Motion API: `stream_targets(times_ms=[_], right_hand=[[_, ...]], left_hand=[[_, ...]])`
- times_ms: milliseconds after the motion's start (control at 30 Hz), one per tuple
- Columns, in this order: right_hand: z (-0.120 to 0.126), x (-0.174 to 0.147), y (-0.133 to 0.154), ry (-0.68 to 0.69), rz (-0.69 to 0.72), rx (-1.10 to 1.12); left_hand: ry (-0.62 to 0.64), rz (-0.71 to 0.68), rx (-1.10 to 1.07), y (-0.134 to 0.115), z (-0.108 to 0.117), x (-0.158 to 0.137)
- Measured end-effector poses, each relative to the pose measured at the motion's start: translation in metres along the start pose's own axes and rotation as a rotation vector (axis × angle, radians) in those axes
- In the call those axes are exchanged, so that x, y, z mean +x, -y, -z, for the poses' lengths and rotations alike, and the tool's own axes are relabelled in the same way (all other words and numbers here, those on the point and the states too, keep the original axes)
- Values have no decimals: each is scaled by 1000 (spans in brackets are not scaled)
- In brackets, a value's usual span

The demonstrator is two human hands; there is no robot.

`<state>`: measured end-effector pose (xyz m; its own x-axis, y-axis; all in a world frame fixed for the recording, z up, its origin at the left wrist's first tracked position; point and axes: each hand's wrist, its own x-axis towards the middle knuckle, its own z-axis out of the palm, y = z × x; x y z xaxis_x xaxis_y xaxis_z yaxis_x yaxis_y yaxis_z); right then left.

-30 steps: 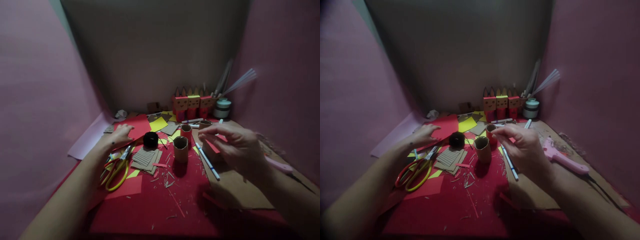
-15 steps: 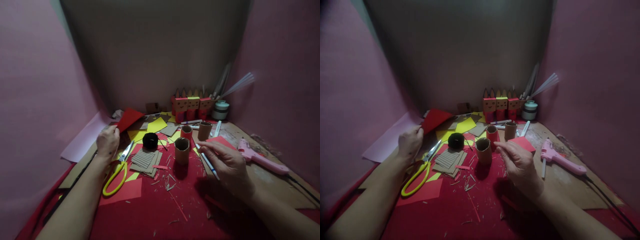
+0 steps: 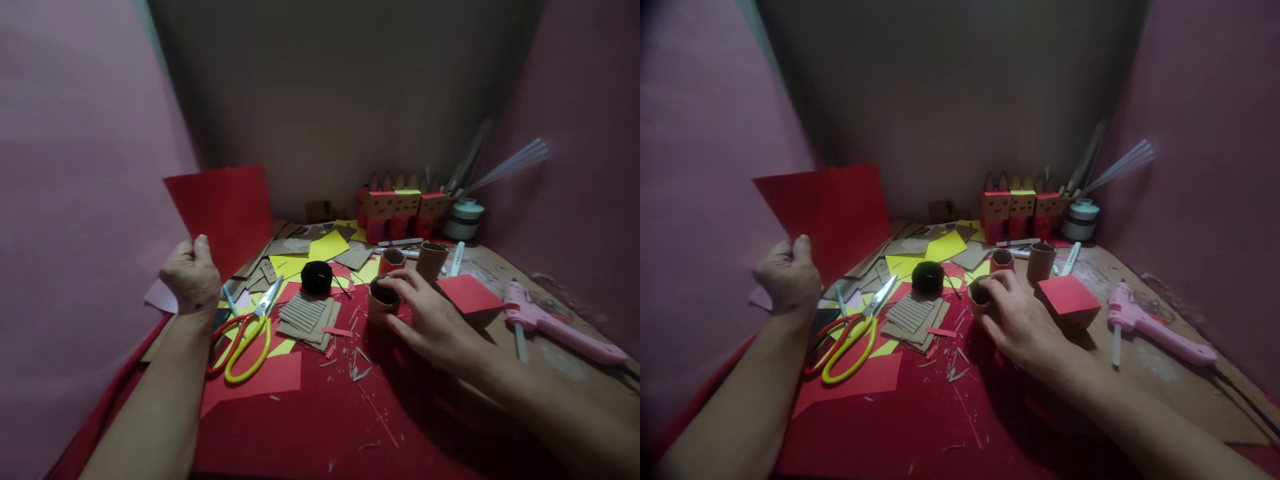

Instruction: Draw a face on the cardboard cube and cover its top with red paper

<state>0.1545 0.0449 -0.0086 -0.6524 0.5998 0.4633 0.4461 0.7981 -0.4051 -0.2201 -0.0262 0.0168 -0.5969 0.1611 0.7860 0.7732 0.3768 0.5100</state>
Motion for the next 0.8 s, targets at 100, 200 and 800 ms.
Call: stream_targets(times_ms=[100,200,800], right_hand=[[-2,-1,-2,28,-21,43],[-3,-2,-3,10,-34,61],[-8,-10,-5,-114,32,62]], left_hand=[[-109,2,-94,-1,10,4],[-172,-7,-160,-8,20,6],[589,-565,-87,-55,-23,-41]])
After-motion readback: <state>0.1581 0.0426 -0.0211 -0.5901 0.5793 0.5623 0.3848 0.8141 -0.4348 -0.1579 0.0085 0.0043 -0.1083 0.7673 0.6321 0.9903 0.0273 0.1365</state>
